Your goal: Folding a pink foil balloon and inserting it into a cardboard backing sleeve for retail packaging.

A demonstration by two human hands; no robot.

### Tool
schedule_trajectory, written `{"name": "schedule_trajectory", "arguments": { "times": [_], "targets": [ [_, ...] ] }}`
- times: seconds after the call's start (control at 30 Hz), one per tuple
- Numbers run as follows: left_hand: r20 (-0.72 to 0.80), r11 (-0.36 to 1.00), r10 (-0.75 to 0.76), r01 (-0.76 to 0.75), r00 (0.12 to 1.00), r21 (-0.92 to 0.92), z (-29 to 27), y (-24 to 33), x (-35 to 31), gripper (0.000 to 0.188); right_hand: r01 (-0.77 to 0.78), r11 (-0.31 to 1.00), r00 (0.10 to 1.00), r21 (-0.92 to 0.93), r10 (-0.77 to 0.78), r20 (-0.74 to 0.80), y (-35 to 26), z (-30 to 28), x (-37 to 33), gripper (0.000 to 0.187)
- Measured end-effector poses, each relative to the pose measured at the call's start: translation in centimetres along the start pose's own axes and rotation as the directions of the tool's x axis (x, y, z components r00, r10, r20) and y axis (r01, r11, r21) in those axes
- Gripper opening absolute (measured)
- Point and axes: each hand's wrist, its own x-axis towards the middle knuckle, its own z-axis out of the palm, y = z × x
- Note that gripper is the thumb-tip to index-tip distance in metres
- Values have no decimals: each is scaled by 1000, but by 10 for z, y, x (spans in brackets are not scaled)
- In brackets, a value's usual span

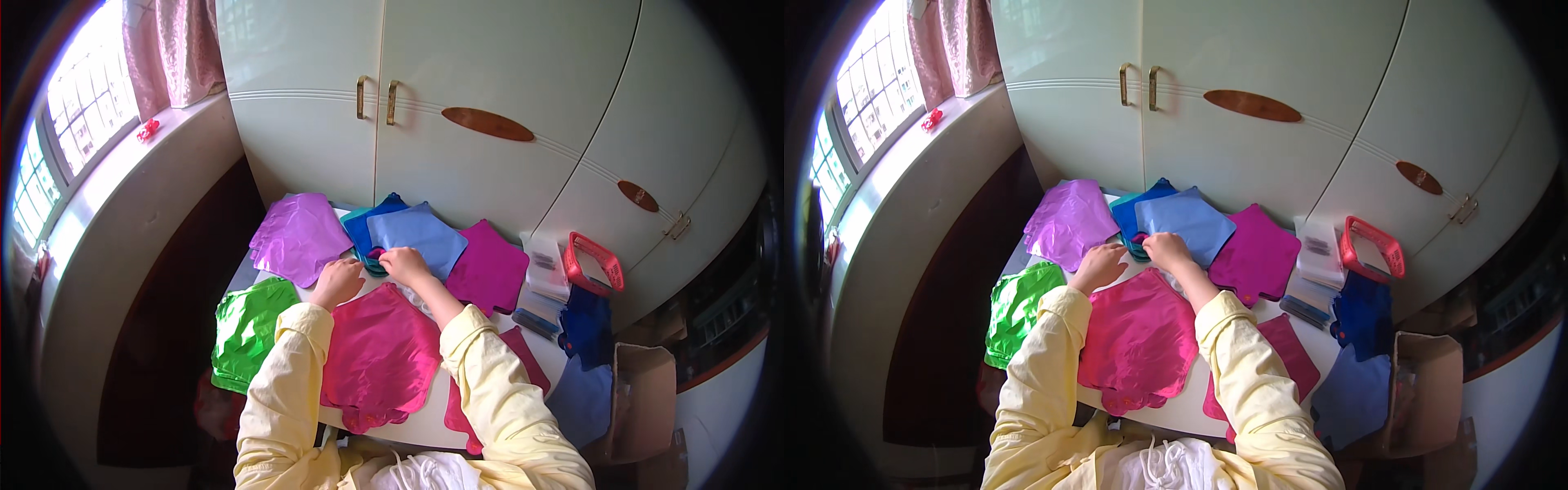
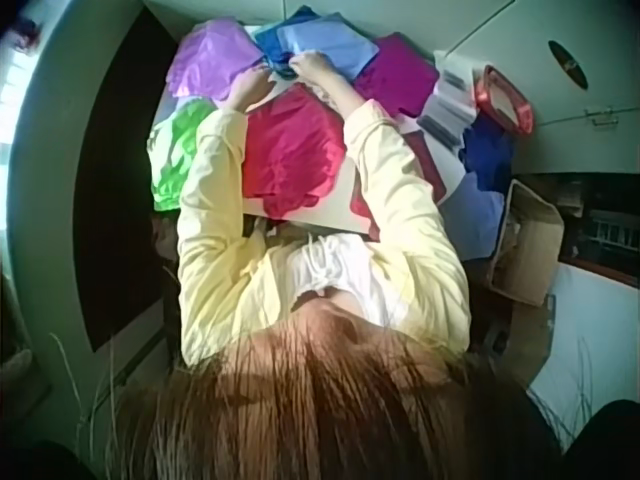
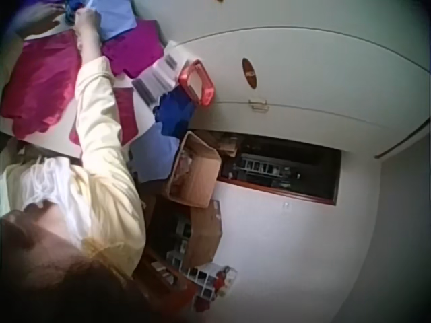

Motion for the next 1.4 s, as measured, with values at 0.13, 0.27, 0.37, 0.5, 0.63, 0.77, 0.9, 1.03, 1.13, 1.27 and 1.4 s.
{"name": "schedule_trajectory", "arguments": {
  "times": [0.13, 0.27, 0.37, 0.5, 0.63, 0.77, 0.9, 1.03, 1.13, 1.27, 1.4],
  "targets": [
    [-55, 1000, -14, 13, 998, -18, 2, 7, 2, 44, -172, 975, 985, 140, 173, 5, -6, -6, 1, 14],
    [-150, 997, 71, -69, 986, 14, 17, 5, 9, 33, -267, 931, 959, 250, 282, -23, -4, -4, 3, 15],
    [-59, 997, 68, -65, 996, 40, 24, 5, 14, 33, -315, 895, 937, 315, 345, -43, 1, 2, 3, 19],
    [-65, 990, 73, -65, 995, 128, 40, 1, 15, 32, -379, 832, 896, 406, 439, -64, 4, 6, 6, 24],
    [11, 983, 70, -71, 997, 172, 35, 18, 20, 36, -413, 726, 783, 550, 591, -191, 31, -3, 9, 24],
    [64, 972, 26, -40, 998, 232, 30, 23, 19, 41, -343, 728, 666, 594, 634, -393, 53, -41, 15, 23],
    [126, 981, -8, -16, 992, 191, 29, 23, 22, 43, -269, 709, 532, 652, 674, -513, 68, -95, 13, 21],
    [190, 985, -43, 10, 981, 173, 19, 27, 22, 44, -136, 777, 456, 614, 599, -658, 75, -152, 7, 17],
    [211, 990, -90, 65, 973, 124, 17, 23, 21, 45, -126, 898, 465, 421, 428, -775, 41, -177, 11, 19],
    [144, 990, -139, 134, 980, 43, 1, 0, 14, 44, -47, 989, 525, 141, 145, -839, -20, -183, 24, 14],
    [-16, 951, -307, 308, 951, 39, -22, -59, -10, 32, 91, 990, 587, -105, -138, -798, -63, -151, 35, 18]
  ]
}}
